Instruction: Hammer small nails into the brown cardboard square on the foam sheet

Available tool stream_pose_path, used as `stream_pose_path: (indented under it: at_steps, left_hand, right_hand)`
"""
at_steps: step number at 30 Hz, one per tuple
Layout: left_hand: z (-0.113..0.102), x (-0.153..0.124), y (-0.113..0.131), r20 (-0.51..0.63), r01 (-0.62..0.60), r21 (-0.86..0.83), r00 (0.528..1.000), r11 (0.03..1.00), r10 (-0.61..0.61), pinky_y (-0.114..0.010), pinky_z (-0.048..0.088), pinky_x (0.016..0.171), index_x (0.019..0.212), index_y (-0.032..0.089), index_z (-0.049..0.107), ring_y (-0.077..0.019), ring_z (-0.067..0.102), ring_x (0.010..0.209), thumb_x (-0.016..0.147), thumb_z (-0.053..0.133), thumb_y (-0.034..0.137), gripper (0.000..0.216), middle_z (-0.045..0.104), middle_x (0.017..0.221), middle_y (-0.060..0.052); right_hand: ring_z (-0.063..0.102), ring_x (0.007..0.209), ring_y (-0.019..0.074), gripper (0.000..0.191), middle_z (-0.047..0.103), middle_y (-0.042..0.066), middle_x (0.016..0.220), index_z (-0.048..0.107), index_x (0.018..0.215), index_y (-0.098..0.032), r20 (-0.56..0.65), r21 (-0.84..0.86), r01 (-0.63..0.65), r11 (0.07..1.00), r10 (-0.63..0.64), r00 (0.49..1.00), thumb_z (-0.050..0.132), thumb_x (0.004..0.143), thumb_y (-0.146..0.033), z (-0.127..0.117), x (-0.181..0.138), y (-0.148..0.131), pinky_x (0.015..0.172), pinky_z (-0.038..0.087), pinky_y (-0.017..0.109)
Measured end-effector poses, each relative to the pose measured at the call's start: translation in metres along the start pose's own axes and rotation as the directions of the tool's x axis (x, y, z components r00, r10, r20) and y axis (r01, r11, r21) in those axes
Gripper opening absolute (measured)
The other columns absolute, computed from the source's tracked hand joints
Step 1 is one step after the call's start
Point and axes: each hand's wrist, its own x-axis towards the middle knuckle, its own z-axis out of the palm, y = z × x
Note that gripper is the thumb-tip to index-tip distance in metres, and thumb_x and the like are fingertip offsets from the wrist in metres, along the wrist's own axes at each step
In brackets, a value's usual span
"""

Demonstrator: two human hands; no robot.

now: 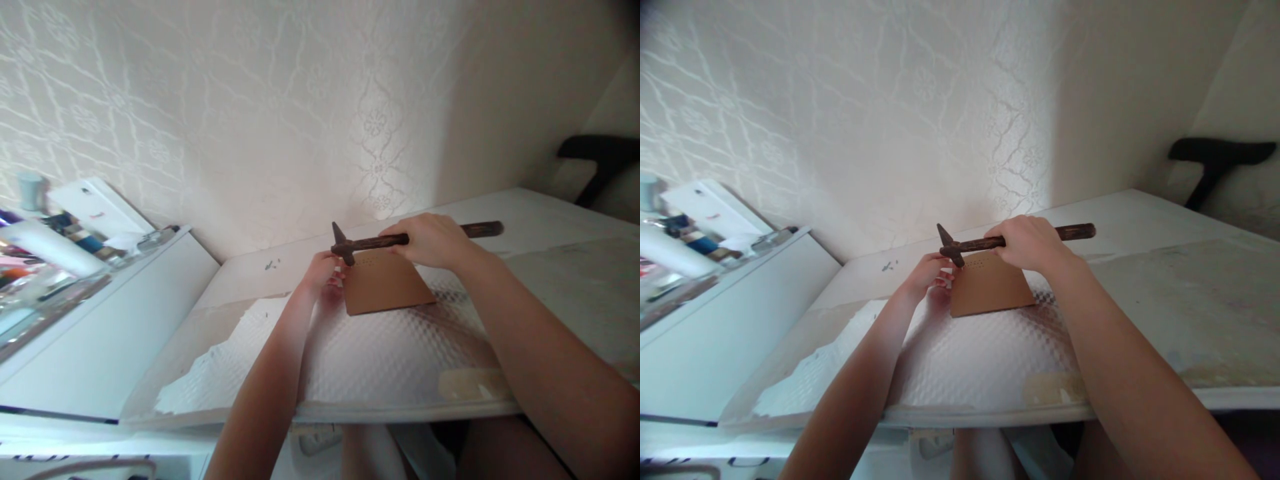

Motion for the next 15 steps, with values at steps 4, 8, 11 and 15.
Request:
stream_pose_path:
  at_steps: [4,8,11,15]
  left_hand:
    - [0.0,-0.001,0.001,0.005,0.001,0.016,1.0,1.0,-0.001,-0.019,0.038,0.045,0.084,0.014,0.061,-0.0067,0.053,0.051,0.073,0.055,0.011,0.013,0.065,0.089,-0.007]
    - [0.001,-0.004,0.003,-0.008,0.016,-0.017,1.0,1.0,-0.016,-0.021,0.041,0.046,0.094,0.014,0.061,-0.0073,0.053,0.051,0.073,0.055,0.012,0.022,0.066,0.092,-0.008]
    - [0.001,-0.005,0.004,-0.019,0.016,-0.012,1.0,1.0,-0.017,-0.021,0.041,0.047,0.103,0.013,0.061,-0.0078,0.055,0.053,0.073,0.055,0.012,0.031,0.068,0.097,-0.01]
    - [0.001,-0.005,0.004,-0.027,0.018,0.025,0.999,1.0,-0.017,-0.019,0.04,0.049,0.11,0.012,0.059,-0.0072,0.055,0.055,0.075,0.051,0.014,0.036,0.068,0.105,-0.012]
  right_hand:
    - [0.064,0.084,0.0232,0.038,0.073,0.0,0.093,0.067,0.114,-0.037,-0.022,0.026,0.006,1.0,-0.006,1.0,0.053,0.078,-0.037,0.001,0.001,0.001,0.064,0.04,0.03]
    - [0.063,0.084,0.0229,0.036,0.072,0.001,0.093,0.068,0.113,-0.035,-0.084,0.065,-0.052,0.997,0.057,0.995,0.053,0.08,-0.04,0.004,0.002,0.003,0.065,0.041,0.03]
    - [0.063,0.083,0.023,0.035,0.071,0.005,0.093,0.068,0.112,-0.032,-0.128,0.09,-0.134,0.987,0.145,0.981,0.053,0.082,-0.042,0.009,0.003,0.006,0.065,0.042,0.031]
    - [0.063,0.083,0.0254,0.038,0.071,0.008,0.092,0.068,0.112,-0.026,-0.192,0.122,-0.306,0.944,0.325,0.926,0.055,0.081,-0.045,0.02,0.005,0.012,0.068,0.043,0.034]
